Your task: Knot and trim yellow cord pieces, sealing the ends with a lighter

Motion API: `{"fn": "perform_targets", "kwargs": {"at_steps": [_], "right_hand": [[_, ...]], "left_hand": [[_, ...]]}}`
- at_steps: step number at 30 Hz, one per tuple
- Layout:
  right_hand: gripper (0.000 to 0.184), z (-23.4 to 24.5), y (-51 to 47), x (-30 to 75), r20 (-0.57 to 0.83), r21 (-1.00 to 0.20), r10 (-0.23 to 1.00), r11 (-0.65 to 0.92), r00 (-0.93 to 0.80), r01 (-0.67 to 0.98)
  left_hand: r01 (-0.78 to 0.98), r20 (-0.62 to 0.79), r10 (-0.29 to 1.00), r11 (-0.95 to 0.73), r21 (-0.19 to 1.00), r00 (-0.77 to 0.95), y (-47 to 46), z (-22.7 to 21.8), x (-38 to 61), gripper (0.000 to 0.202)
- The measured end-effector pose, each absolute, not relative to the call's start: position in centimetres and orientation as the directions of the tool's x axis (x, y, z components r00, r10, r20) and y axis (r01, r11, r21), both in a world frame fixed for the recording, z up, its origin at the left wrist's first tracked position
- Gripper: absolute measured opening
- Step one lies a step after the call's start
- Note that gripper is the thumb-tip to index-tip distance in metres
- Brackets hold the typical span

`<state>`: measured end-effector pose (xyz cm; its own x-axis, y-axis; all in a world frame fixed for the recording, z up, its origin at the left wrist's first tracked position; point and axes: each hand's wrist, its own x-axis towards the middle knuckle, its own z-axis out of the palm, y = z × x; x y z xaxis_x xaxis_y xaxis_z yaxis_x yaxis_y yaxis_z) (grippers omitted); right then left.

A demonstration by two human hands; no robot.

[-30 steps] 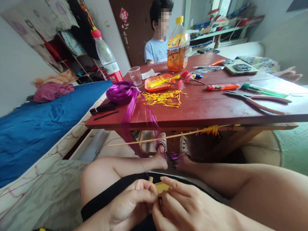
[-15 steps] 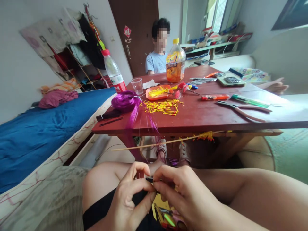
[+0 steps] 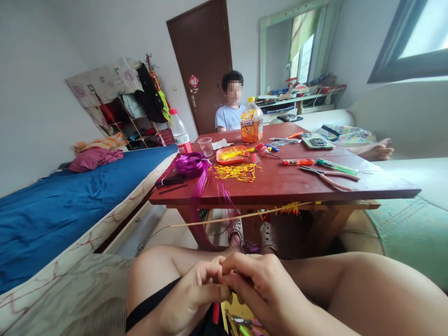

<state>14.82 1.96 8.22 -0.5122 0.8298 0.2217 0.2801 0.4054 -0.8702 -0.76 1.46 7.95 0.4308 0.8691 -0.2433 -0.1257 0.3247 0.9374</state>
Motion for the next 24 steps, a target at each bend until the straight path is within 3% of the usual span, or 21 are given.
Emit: {"fn": "perform_targets", "kwargs": {"at_steps": [2,4,6,8,9,11,14,16,20,24], "right_hand": [[0.026,8.1,2.0,14.9,0.236,-0.854,0.824,0.428,-0.515,0.294],[0.026,7.6,2.2,14.9,0.19,-0.889,0.849,0.361,-0.493,0.28],[0.028,7.0,2.5,14.8,0.097,-0.951,0.879,0.22,-0.466,0.216],[0.03,6.4,2.7,14.8,-0.008,-0.994,0.895,0.041,-0.445,0.101],[0.03,6.1,2.9,14.7,-0.056,-0.998,0.897,-0.042,-0.439,0.041],[0.033,5.6,3.1,14.6,-0.131,-0.983,0.889,-0.175,-0.439,-0.061],[0.039,5.2,3.4,14.4,-0.203,-0.936,0.85,-0.315,-0.487,-0.159],[0.041,5.0,3.7,14.4,-0.23,-0.906,0.817,-0.377,-0.529,-0.19],[0.042,4.3,4.1,14.6,-0.276,-0.873,0.781,-0.447,-0.56,-0.194],[0.026,4.2,4.1,14.9,-0.207,-0.961,0.847,-0.27,-0.49,-0.06]], "left_hand": [[-0.222,-0.355,0.789,0.514,0.828,0.501,1.7,7.8,-0.5,0.017],[-0.231,-0.372,0.784,0.533,0.814,0.496,1.7,7.8,-0.3,0.016],[-0.134,-0.277,0.867,0.359,0.923,0.415,1.7,7.7,-0.2,0.015],[0.094,-0.03,0.95,0.0,0.996,0.312,1.6,7.4,-0.2,0.014],[0.238,0.131,0.951,-0.201,0.95,0.281,1.5,7.0,-0.3,0.013],[0.46,0.45,0.847,-0.532,0.711,0.283,1.5,6.0,-0.4,0.016],[0.542,0.732,0.562,-0.78,0.313,0.386,1.8,4.6,-0.6,0.022],[0.484,0.764,0.427,-0.858,0.173,0.483,2.1,4.2,-0.8,0.022],[0.459,0.686,0.426,-0.876,0.149,0.59,2.7,4.2,-1.2,0.021],[0.531,0.687,0.471,-0.835,0.145,0.553,3.0,3.3,-1.4,0.022]]}}
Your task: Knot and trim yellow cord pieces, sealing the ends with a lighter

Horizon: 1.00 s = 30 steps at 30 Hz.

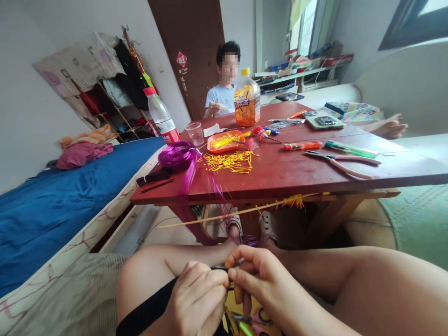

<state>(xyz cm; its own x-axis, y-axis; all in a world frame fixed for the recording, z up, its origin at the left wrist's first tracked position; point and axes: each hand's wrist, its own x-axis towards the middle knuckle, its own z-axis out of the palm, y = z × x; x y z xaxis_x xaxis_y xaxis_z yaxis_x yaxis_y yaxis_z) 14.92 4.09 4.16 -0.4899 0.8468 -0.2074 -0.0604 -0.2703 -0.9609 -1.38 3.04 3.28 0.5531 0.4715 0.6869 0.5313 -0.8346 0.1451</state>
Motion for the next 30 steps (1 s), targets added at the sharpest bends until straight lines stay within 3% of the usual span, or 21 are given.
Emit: {"fn": "perform_targets", "kwargs": {"at_steps": [2,6,10,13,17,22,26,30], "right_hand": [[0.011,4.2,4.0,15.0,-0.153,-0.981,0.898,-0.087,-0.413,0.173],[0.012,3.7,3.8,14.8,-0.035,-0.814,0.927,0.19,-0.373,0.548],[0.02,2.5,3.5,14.5,0.12,-0.689,0.911,0.363,-0.395,0.627],[0.026,1.8,3.3,14.2,0.166,-0.688,0.909,0.385,-0.383,0.615],[0.021,1.3,3.0,14.2,0.054,-0.799,0.931,0.258,-0.362,0.544],[0.021,0.4,2.6,14.5,-0.233,-0.956,0.908,-0.149,-0.349,0.251],[0.028,-0.4,2.1,14.2,-0.332,-0.926,0.865,-0.374,-0.376,-0.043],[0.034,-0.6,2.0,13.7,-0.387,-0.857,0.813,-0.491,-0.436,-0.155]], "left_hand": [[0.596,0.669,0.542,-0.783,0.18,0.509,3.0,2.5,-1.4,0.021],[0.652,0.644,0.611,-0.725,0.221,0.461,2.7,1.1,-1.1,0.021],[0.675,0.63,0.634,-0.702,0.226,0.449,2.6,0.2,-0.9,0.022],[0.686,0.643,0.635,-0.691,0.226,0.428,2.7,0.1,-0.8,0.022],[0.671,0.542,0.715,-0.664,0.329,0.442,2.6,0.7,-1.2,0.02],[0.73,0.383,0.86,-0.495,0.471,0.336,1.9,1.2,-2.0,0.015],[0.689,0.298,0.903,-0.429,0.583,0.31,1.2,0.7,-2.1,0.021],[0.662,0.282,0.906,-0.423,0.619,0.315,1.0,0.5,-1.9,0.016]]}}
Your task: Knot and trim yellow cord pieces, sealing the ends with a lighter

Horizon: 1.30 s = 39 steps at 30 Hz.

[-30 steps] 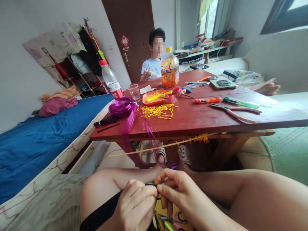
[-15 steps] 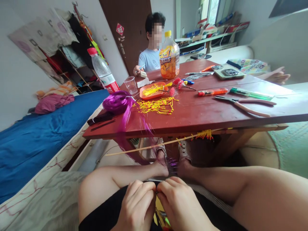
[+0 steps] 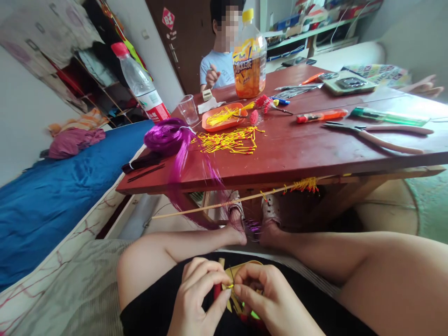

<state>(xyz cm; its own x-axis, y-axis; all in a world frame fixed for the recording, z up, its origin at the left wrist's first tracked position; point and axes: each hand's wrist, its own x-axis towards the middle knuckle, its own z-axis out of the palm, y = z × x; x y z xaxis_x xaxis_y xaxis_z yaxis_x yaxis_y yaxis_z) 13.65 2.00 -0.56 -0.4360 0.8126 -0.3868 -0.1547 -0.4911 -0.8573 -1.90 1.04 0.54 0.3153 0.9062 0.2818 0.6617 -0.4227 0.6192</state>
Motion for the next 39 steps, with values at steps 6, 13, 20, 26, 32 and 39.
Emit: {"fn": "perform_targets", "kwargs": {"at_steps": [6,13,20,26,32,39], "right_hand": [[0.041,-0.8,2.0,13.6,-0.392,-0.824,0.798,-0.525,-0.457,-0.21],[0.038,-1.4,2.0,13.5,-0.394,-0.83,0.802,-0.52,-0.448,-0.202],[0.017,-1.0,1.4,13.8,-0.148,-0.942,0.942,-0.042,-0.3,0.334],[0.02,-1.0,1.7,13.9,-0.197,-0.935,0.921,-0.073,-0.335,0.348],[0.019,-1.0,1.4,13.8,-0.068,-0.887,0.935,0.103,-0.348,0.451],[0.018,-1.5,1.3,13.9,-0.206,-0.94,0.915,-0.086,-0.348,0.33]], "left_hand": [[0.674,0.298,0.886,-0.463,0.576,0.355,1.2,0.6,-1.7,0.014],[0.655,0.248,0.908,-0.416,0.63,0.338,1.4,0.4,-1.5,0.014],[0.652,0.147,0.965,-0.254,0.714,0.215,1.4,0.0,-0.9,0.016],[0.586,-0.057,0.974,-0.085,0.806,0.22,1.7,0.2,-1.2,0.012],[0.512,-0.132,0.989,0.079,0.855,0.068,1.1,-1.4,-0.7,0.015],[0.668,0.047,0.984,-0.152,0.729,0.173,1.1,-0.4,-0.4,0.017]]}}
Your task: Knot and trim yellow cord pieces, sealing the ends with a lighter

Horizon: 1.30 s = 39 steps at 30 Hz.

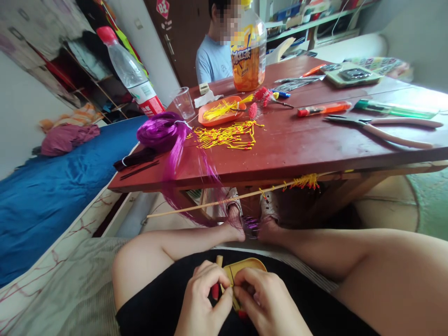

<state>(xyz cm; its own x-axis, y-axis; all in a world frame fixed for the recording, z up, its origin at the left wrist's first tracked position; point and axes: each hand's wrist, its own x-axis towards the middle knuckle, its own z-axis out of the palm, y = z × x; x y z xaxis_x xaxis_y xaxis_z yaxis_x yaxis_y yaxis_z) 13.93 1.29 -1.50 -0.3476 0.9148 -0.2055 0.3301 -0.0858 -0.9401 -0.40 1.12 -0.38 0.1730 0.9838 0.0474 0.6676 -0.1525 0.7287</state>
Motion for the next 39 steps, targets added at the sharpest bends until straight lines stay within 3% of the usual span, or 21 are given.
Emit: {"fn": "perform_targets", "kwargs": {"at_steps": [3,7,10,14,17,20,30,36,39], "right_hand": [[0.021,-1.7,1.2,14.0,-0.247,-0.955,0.913,-0.174,-0.324,0.238],[0.019,-1.9,0.9,13.8,-0.123,-0.919,0.939,0.015,-0.322,0.394],[0.021,-2.0,0.7,13.9,-0.021,-0.877,0.939,0.147,-0.342,0.457],[0.018,-2.2,0.9,14.3,-0.152,-0.908,0.92,0.014,-0.36,0.419],[0.019,-2.3,0.9,14.4,-0.244,-0.939,0.911,-0.135,-0.333,0.317],[0.02,-2.2,0.8,14.4,-0.263,-0.95,0.91,-0.186,-0.321,0.252],[0.019,-2.3,0.7,14.1,-0.17,-0.928,0.936,-0.047,-0.309,0.369],[0.021,-2.8,-0.1,13.6,-0.048,-0.905,0.962,0.073,-0.27,0.42],[0.021,-2.7,0.1,13.7,-0.109,-0.92,0.948,0.017,-0.298,0.392]], "left_hand": [[0.578,-0.115,0.975,-0.018,0.816,0.192,1.4,-0.2,-0.6,0.015],[0.456,-0.324,0.937,0.234,0.859,0.129,1.6,-0.5,-0.5,0.014],[0.586,-0.247,0.961,0.128,0.8,0.126,1.6,-0.2,-0.3,0.017],[0.734,-0.093,0.96,-0.138,0.665,0.264,1.8,0.4,-0.4,0.018],[0.717,-0.13,0.96,-0.092,0.691,0.249,1.7,0.3,-0.7,0.014],[0.664,-0.164,0.974,0.02,0.747,0.156,1.4,-0.1,-0.7,0.014],[0.65,-0.047,0.992,-0.042,0.759,0.118,1.2,-0.8,-0.3,0.015],[0.775,0.032,0.959,-0.246,0.582,0.28,1.8,0.3,-0.2,0.021],[0.735,-0.059,0.968,-0.145,0.662,0.244,2.1,0.5,-0.2,0.02]]}}
